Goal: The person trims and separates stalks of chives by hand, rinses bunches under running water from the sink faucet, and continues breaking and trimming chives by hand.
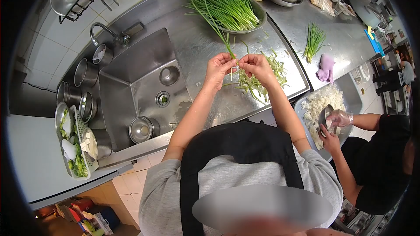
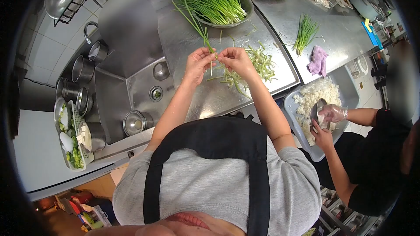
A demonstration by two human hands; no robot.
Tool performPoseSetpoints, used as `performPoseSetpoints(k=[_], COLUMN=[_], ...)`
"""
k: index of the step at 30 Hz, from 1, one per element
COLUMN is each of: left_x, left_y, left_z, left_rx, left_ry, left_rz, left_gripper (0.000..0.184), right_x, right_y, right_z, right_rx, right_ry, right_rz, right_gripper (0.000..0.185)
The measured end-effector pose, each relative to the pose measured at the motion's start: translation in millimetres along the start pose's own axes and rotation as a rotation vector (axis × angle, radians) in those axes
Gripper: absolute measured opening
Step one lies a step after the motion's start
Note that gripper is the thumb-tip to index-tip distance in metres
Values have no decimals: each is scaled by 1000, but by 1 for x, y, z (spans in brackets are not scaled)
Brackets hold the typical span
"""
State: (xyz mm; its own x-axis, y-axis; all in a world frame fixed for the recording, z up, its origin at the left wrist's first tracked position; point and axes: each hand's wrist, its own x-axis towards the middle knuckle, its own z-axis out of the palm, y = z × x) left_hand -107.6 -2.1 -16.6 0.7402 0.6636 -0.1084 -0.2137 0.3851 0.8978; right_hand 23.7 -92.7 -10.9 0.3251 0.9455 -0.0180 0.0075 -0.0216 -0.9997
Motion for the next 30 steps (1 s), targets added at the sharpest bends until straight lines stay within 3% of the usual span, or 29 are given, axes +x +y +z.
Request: performPoseSetpoints(k=[18,27,30], left_x=[3,8,8], left_y=[-4,-18,-22], left_z=[1,-3,-5], left_rx=[2,-89,16], left_ry=[-18,124,146], left_rz=[57,97,116], left_gripper=[11,16,16], right_x=[1,4,5], right_y=[-1,-2,-3], right_z=[0,2,4], right_rx=[-44,8,2], right_ry=[23,29,24], right_rz=[-53,-15,0], right_gripper=[9,8,8])
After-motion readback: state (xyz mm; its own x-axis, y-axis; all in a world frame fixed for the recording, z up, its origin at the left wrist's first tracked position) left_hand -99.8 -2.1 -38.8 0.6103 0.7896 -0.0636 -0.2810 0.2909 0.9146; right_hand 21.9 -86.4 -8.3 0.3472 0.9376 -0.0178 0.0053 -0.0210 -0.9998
